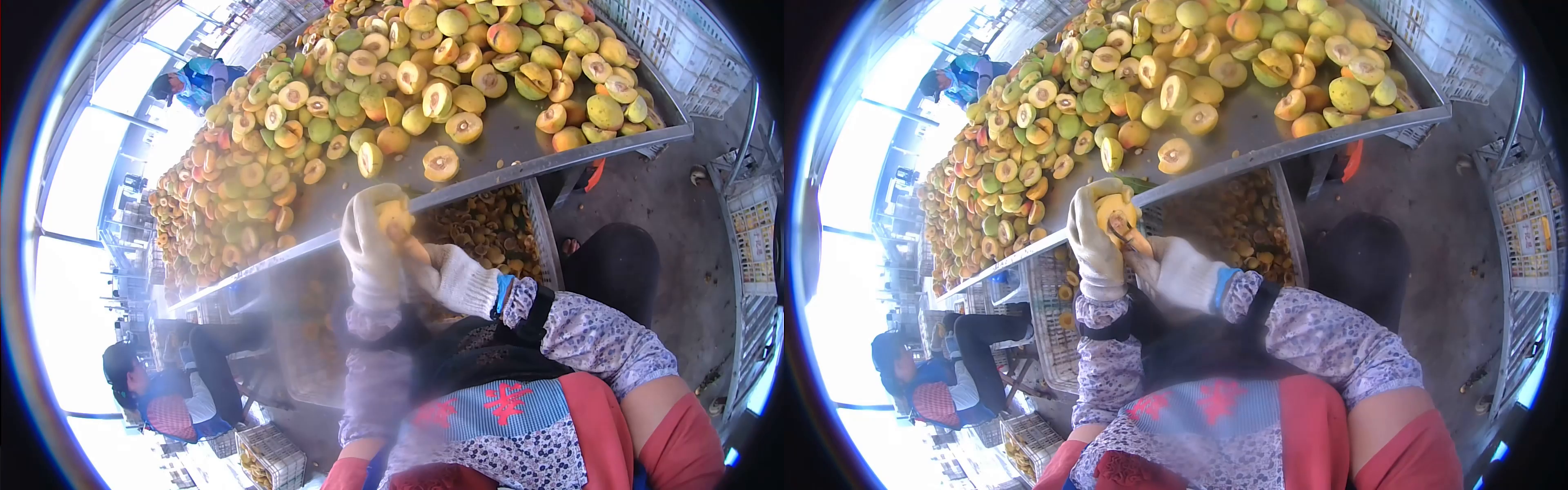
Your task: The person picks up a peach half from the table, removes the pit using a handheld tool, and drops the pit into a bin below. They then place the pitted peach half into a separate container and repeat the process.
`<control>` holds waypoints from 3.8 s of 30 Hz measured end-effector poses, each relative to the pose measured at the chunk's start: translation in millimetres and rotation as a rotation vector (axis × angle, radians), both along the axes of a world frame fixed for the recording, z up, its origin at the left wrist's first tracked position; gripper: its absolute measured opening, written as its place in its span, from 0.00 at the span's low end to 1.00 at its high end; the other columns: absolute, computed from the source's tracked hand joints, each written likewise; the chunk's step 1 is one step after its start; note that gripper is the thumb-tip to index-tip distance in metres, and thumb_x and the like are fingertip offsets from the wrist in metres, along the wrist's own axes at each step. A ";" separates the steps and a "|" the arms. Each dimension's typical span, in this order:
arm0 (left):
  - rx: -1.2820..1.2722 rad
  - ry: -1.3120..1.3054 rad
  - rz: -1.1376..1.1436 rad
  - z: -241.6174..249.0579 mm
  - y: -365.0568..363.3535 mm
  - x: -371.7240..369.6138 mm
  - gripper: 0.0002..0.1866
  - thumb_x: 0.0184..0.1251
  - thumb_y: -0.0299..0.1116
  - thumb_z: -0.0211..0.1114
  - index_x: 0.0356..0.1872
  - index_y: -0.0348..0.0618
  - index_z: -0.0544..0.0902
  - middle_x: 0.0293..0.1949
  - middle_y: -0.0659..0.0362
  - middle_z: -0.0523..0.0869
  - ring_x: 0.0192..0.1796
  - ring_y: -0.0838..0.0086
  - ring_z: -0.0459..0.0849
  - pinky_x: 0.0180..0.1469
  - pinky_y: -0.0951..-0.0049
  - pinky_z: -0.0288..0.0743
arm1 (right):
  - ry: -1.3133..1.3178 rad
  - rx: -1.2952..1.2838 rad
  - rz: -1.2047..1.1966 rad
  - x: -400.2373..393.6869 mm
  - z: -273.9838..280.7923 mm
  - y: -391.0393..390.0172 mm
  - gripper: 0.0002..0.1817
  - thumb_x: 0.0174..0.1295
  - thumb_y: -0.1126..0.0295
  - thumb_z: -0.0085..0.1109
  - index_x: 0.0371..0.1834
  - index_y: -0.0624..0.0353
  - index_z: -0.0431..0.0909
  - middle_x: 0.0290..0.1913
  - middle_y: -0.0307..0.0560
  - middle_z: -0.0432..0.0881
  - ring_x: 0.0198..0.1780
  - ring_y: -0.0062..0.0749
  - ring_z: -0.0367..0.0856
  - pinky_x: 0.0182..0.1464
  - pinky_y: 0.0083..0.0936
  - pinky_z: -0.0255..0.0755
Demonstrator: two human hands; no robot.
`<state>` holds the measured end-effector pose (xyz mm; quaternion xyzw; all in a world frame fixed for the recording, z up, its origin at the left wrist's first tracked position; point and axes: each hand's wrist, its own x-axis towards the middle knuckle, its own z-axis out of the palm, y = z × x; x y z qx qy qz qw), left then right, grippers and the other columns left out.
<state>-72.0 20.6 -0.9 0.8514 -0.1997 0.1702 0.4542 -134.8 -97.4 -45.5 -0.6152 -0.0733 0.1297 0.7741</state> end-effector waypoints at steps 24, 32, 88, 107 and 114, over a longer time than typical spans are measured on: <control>-0.553 0.436 -0.267 -9.4 -1.0 -2.0 0.22 0.77 0.49 0.55 0.45 0.36 0.81 0.32 0.53 0.83 0.32 0.65 0.85 0.33 0.68 0.81 | 0.791 0.317 0.590 0.6 34.4 -38.5 0.26 0.73 0.38 0.45 0.33 0.48 0.75 0.16 0.26 0.61 0.13 0.15 0.56 0.13 0.19 0.49; -1.240 0.785 -0.200 1.7 -18.9 -10.9 0.19 0.75 0.51 0.56 0.51 0.45 0.77 0.37 0.58 0.80 0.36 0.65 0.82 0.38 0.67 0.80 | 0.654 0.360 0.570 -1.6 29.2 -37.9 0.26 0.71 0.38 0.50 0.29 0.49 0.76 0.16 0.28 0.65 0.12 0.15 0.59 0.13 0.19 0.50; -0.816 0.564 -0.210 -39.5 20.4 29.4 0.23 0.78 0.49 0.55 0.62 0.41 0.74 0.56 0.51 0.82 0.55 0.64 0.83 0.49 0.66 0.81 | -0.330 -0.806 -0.286 26.4 21.1 -41.5 0.16 0.69 0.53 0.55 0.42 0.55 0.78 0.33 0.58 0.84 0.38 0.59 0.83 0.41 0.51 0.75; -1.153 0.722 -0.117 0.4 -1.6 -1.2 0.19 0.74 0.48 0.61 0.47 0.39 0.80 0.45 0.50 0.85 0.48 0.58 0.85 0.52 0.58 0.82 | -0.360 -0.906 -0.189 19.2 7.5 -32.8 0.18 0.69 0.51 0.55 0.38 0.57 0.79 0.32 0.58 0.84 0.39 0.58 0.83 0.41 0.50 0.76; -1.193 0.724 0.033 -1.0 -15.5 -7.7 0.17 0.74 0.47 0.61 0.43 0.41 0.80 0.41 0.54 0.85 0.42 0.60 0.86 0.44 0.61 0.84 | -0.213 -0.424 -0.113 12.2 -3.5 -10.1 0.20 0.72 0.55 0.56 0.50 0.64 0.79 0.40 0.64 0.85 0.46 0.64 0.81 0.47 0.44 0.75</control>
